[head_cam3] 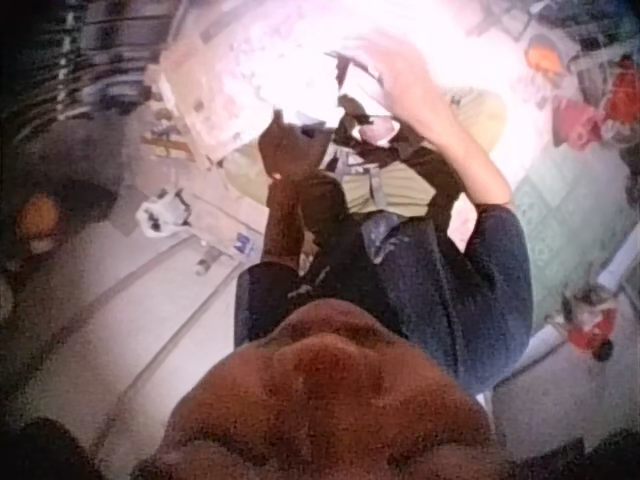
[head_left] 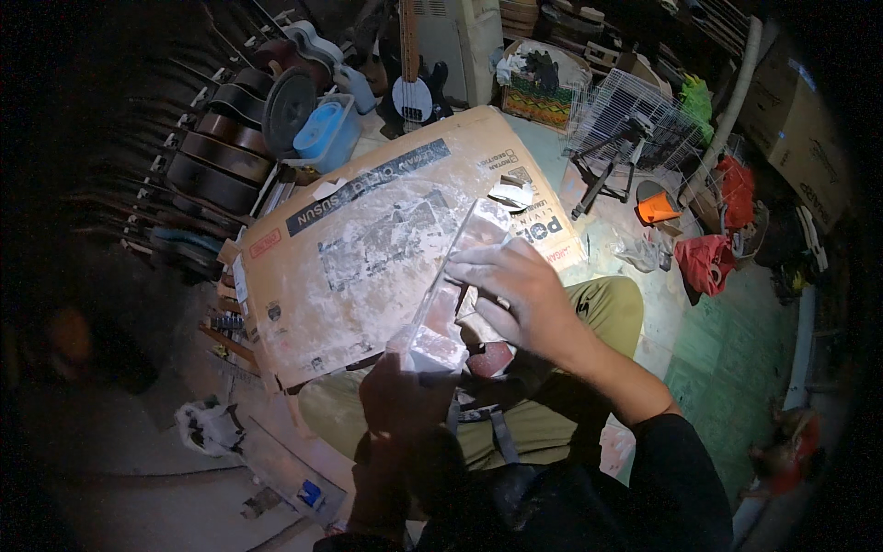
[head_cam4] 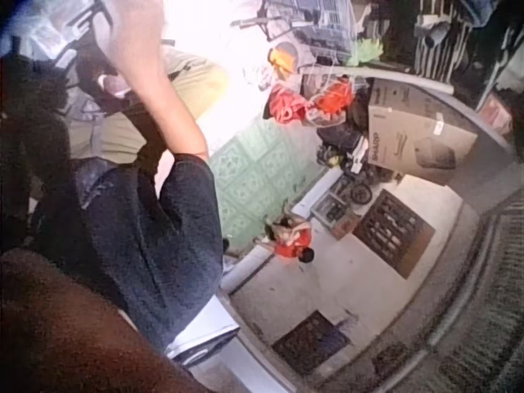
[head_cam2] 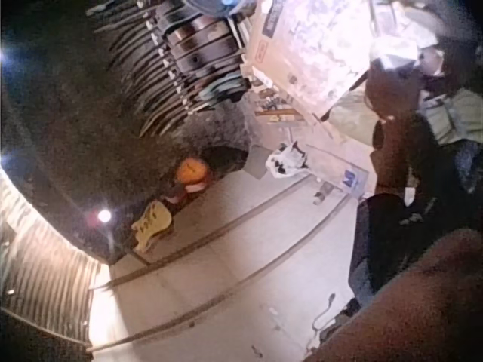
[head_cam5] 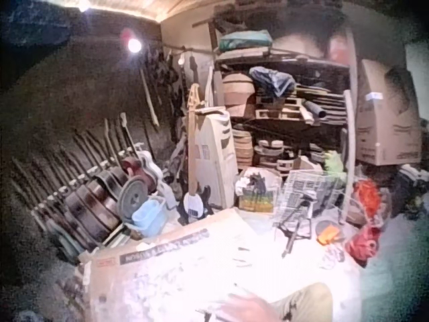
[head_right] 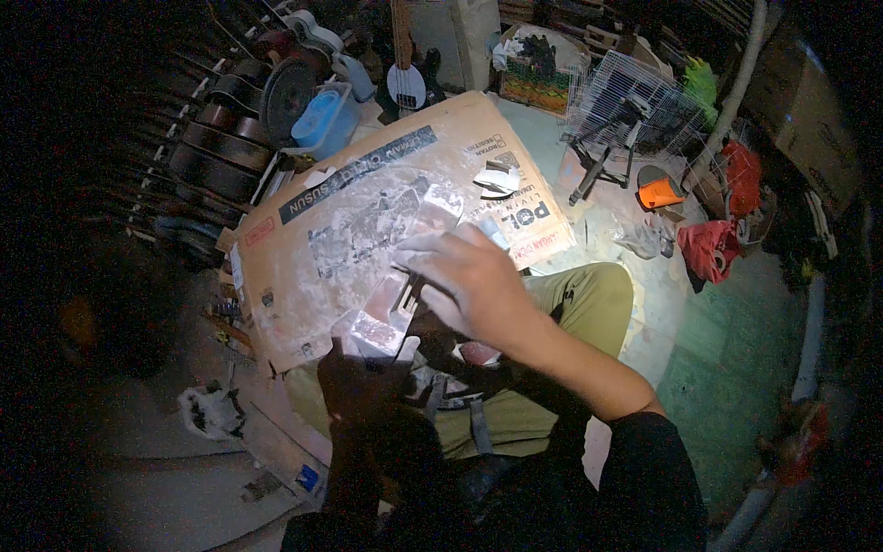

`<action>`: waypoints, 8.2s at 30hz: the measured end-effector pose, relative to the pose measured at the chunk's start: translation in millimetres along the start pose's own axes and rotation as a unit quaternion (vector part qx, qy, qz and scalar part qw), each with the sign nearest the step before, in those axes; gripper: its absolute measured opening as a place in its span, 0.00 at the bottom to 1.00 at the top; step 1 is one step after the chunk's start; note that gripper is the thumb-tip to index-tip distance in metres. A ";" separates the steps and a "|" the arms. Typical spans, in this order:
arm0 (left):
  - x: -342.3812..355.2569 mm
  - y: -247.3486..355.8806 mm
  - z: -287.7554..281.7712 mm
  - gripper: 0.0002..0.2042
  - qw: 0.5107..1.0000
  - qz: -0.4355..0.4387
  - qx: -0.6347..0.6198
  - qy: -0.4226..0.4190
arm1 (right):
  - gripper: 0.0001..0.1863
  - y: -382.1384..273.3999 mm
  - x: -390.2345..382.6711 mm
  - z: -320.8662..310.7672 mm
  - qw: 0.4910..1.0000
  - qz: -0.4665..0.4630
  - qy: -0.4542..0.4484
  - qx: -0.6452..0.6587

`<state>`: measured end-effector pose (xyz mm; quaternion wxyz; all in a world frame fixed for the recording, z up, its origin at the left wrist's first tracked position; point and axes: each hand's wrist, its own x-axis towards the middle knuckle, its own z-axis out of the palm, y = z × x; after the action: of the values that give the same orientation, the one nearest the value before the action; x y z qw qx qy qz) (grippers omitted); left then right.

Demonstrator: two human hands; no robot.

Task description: The person sands the surface and edges of a wooden electric guitar body using a sanding block, turning the body over and around to reach different sections.

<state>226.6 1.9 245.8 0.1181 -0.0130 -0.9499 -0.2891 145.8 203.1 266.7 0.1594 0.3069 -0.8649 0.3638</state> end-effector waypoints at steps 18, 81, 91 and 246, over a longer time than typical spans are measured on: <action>-19.1 8.3 0.1 0.03 0.992 -0.030 -0.086 -0.082 | 0.24 -4.2 -29.2 11.7 0.998 0.008 0.015 0.066; 53.4 27.7 -14.0 0.25 0.986 0.055 -0.159 -0.014 | 0.22 -46.2 -12.0 -13.6 0.998 0.014 -0.057 0.030; 43.3 0.0 4.5 0.22 0.972 -0.049 -0.217 -0.078 | 0.25 4.5 -11.7 14.4 0.997 0.076 -0.026 0.014; 23.1 12.0 -17.2 0.27 0.992 -0.083 -0.062 -0.078 | 0.26 0.1 -22.9 22.8 0.998 0.009 -0.051 0.024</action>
<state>209.1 1.4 271.6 0.0180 0.0357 -0.9342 -0.3545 161.9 196.1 239.6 0.1043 0.3213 -0.8658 0.3692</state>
